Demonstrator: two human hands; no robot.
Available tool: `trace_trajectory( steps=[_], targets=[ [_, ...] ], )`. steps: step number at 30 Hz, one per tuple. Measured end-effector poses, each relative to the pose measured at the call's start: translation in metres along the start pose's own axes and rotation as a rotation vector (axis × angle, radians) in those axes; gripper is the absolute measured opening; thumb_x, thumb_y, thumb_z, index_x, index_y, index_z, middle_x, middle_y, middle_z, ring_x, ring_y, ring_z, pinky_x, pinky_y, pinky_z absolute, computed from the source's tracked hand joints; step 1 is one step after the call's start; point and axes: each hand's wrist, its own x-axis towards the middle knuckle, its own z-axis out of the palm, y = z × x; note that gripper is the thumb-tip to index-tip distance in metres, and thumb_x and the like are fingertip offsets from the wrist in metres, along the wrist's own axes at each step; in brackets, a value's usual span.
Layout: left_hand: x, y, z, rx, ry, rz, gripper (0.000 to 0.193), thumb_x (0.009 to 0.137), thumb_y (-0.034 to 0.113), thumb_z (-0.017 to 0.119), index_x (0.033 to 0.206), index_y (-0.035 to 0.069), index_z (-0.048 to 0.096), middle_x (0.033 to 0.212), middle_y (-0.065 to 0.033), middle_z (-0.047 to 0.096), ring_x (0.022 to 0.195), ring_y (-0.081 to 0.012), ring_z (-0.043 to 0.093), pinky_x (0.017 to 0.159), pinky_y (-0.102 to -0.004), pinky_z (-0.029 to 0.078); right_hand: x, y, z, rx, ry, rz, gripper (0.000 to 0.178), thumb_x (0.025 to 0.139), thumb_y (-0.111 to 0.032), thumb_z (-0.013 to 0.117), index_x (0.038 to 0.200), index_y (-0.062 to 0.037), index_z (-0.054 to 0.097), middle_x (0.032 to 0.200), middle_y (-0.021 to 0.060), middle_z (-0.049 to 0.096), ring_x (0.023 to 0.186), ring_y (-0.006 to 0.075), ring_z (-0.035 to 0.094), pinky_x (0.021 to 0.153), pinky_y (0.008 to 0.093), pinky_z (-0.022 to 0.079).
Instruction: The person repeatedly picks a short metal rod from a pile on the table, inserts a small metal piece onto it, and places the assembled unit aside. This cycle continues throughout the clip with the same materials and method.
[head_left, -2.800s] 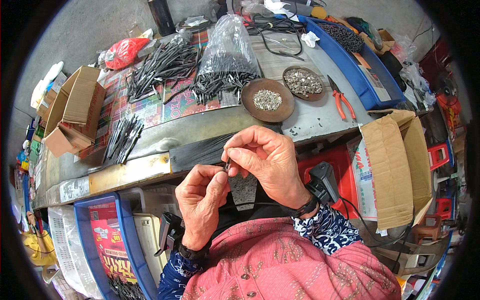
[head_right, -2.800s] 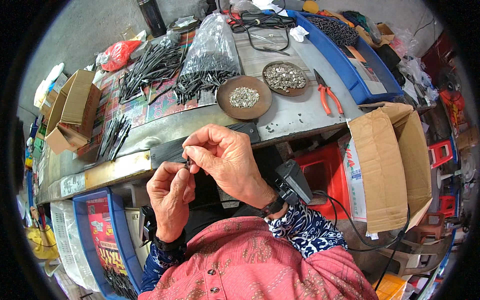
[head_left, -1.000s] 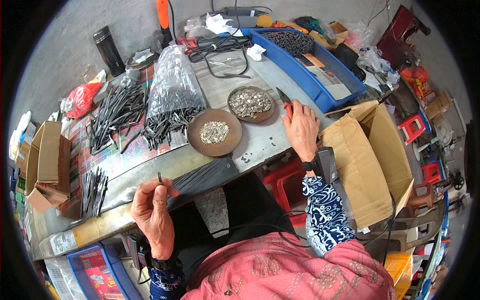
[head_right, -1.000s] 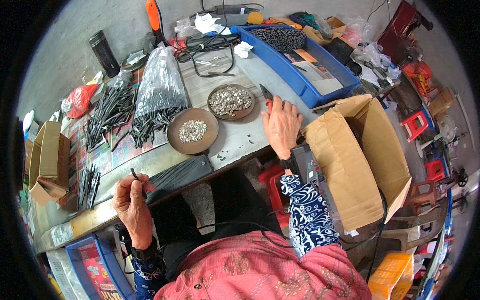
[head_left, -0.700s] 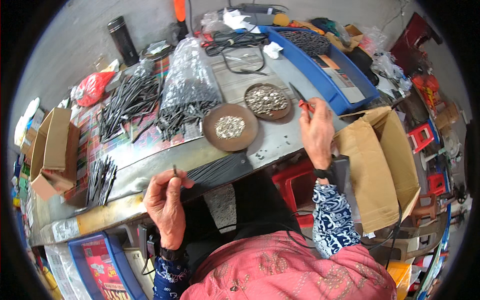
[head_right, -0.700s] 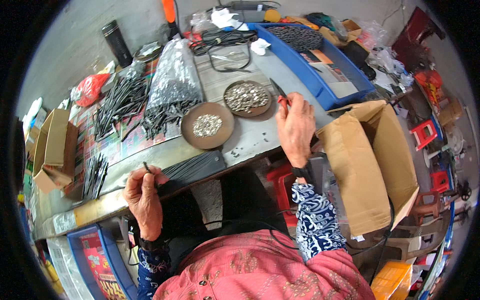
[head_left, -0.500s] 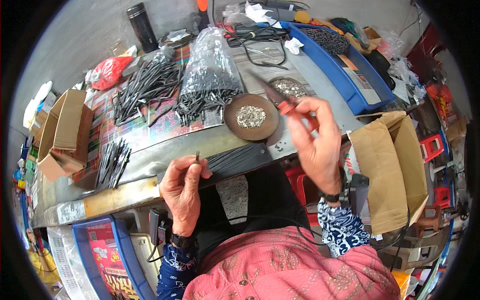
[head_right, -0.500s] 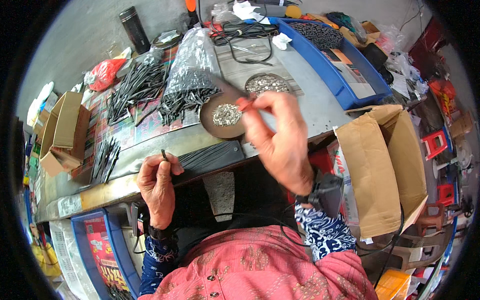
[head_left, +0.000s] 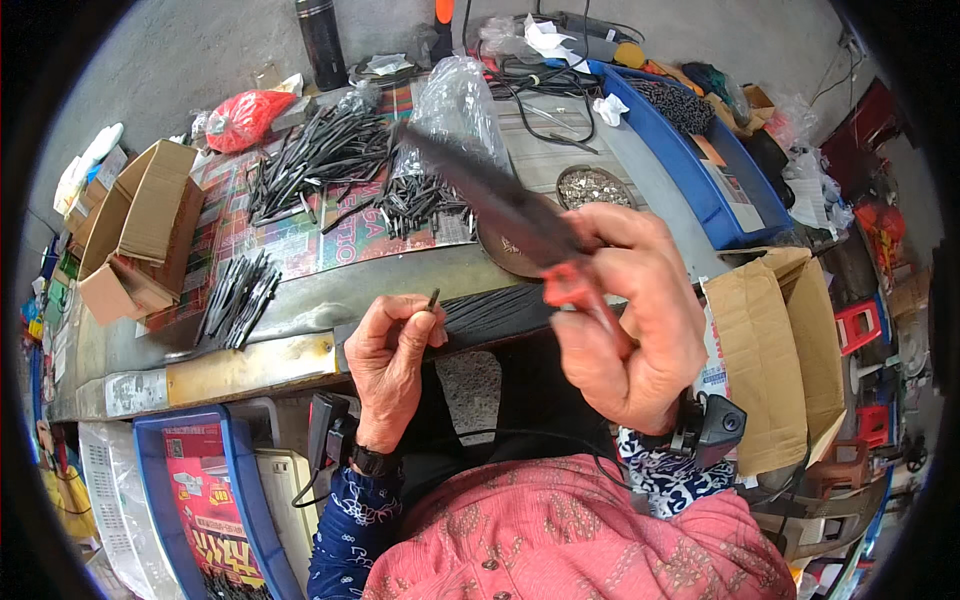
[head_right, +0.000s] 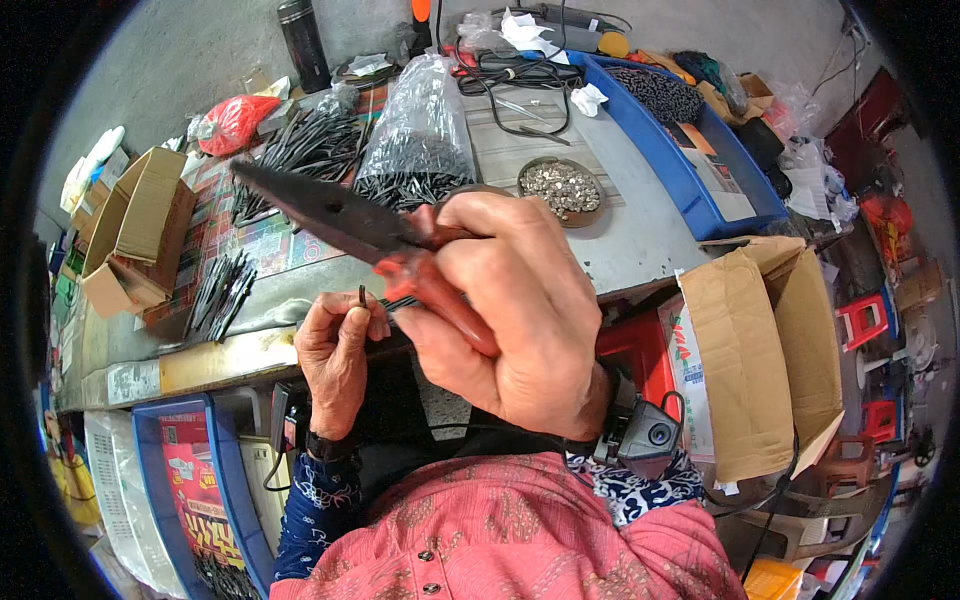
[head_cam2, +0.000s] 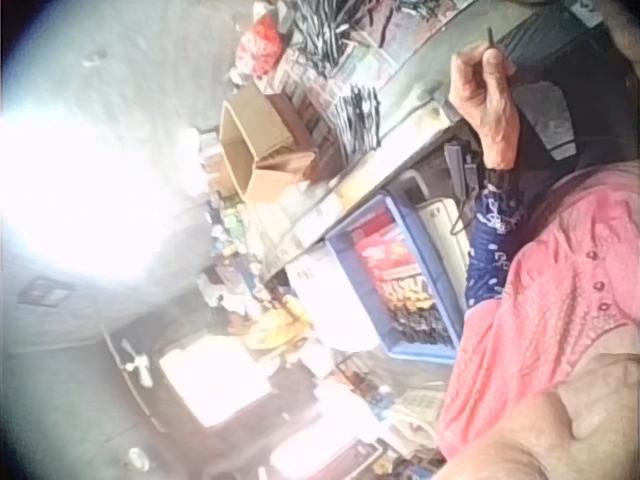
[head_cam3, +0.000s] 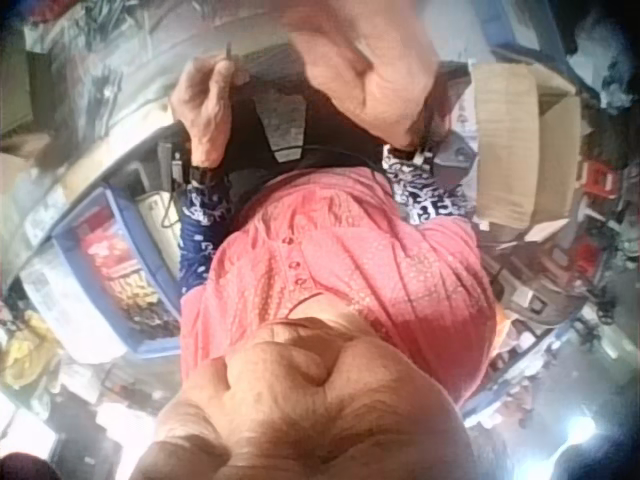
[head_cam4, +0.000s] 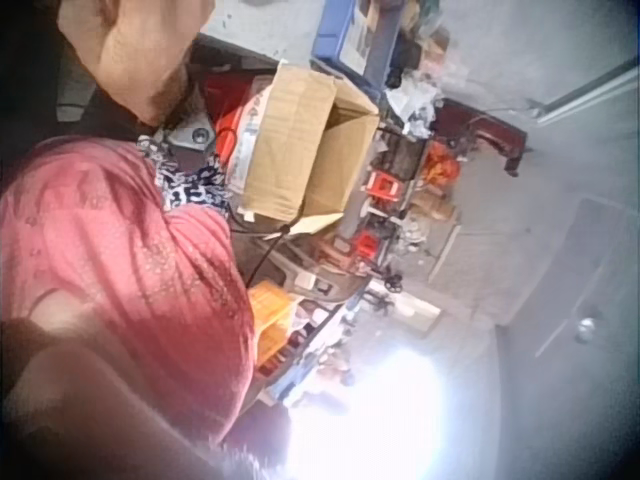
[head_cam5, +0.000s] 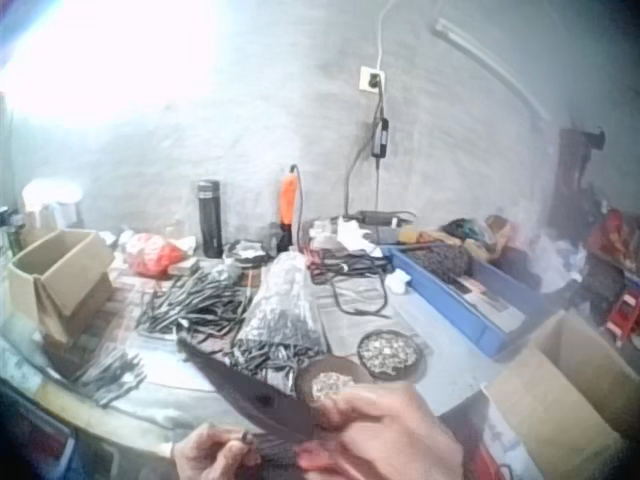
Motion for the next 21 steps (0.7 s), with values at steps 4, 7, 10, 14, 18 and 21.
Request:
trace_trajectory(
  steps=[4,7,10,14,18,21],
  targets=[
    [0.0,0.001,0.001,0.051,0.009,0.002,0.009,0.094,0.007,0.062,0.092,-0.001,0.058,0.085,-0.0065,0.063,0.07,-0.0094,0.055,0.066,-0.0228,0.047,-0.011,0.004,0.036,-0.15,-0.284,-0.011,0.02,0.076,-0.012,0.071,0.089,-0.0015,0.06,0.096,0.0124,0.057,0.083,0.0289,0.057,0.07,0.04,0.05],
    [0.001,0.001,0.001,0.075,0.003,-0.007,0.009,0.094,0.006,0.062,0.092,-0.001,0.057,0.083,-0.006,0.062,0.07,-0.0092,0.054,0.065,-0.0224,0.046,-0.022,0.018,0.028,-0.001,-0.284,0.032,0.019,0.076,-0.012,0.07,0.089,-0.0022,0.06,0.094,0.012,0.057,0.083,0.0293,0.057,0.071,0.0393,0.05],
    [0.002,-0.001,0.001,0.021,-0.004,0.011,0.008,0.094,0.005,0.062,0.092,-0.002,0.057,0.084,-0.0067,0.062,0.069,-0.0092,0.054,0.064,-0.0222,0.046,-0.025,0.03,0.016,-0.003,-0.2,0.091,0.015,0.082,-0.011,0.067,0.091,-0.0009,0.06,0.087,0.0131,0.056,0.075,0.0299,0.057,0.066,0.0368,0.049],
    [0.001,0.0,0.0,0.026,-0.003,-0.002,0.008,0.094,0.005,0.061,0.093,-0.002,0.057,0.085,-0.0071,0.063,0.07,-0.0093,0.054,0.065,-0.0225,0.046,-0.027,0.048,-0.006,-0.115,-0.077,0.346,0.015,0.086,-0.011,0.066,0.084,0.0015,0.059,0.078,0.0115,0.052,0.065,0.0248,0.052,0.058,0.0338,0.042],
    [0.001,0.001,0.003,0.038,0.001,-0.004,0.008,0.094,0.005,0.061,0.094,-0.002,0.057,0.085,-0.007,0.063,0.069,-0.0091,0.054,0.065,-0.0225,0.046,-0.045,0.092,-0.032,-0.379,0.034,0.523,0.023,0.087,-0.018,0.068,0.078,0.0006,0.057,0.073,0.0109,0.052,0.062,0.0235,0.049,0.057,0.0352,0.041],
    [0.001,0.001,0.003,0.036,0.005,-0.011,0.008,0.095,0.006,0.06,0.095,-0.002,0.057,0.085,-0.0068,0.063,0.069,-0.009,0.053,0.065,-0.0223,0.046,-0.068,0.129,-0.05,-0.598,0.02,0.601,0.024,0.085,-0.023,0.069,0.08,-0.0011,0.059,0.077,0.0142,0.057,0.07,0.0304,0.056,0.063,0.0422,0.043]
  ],
)
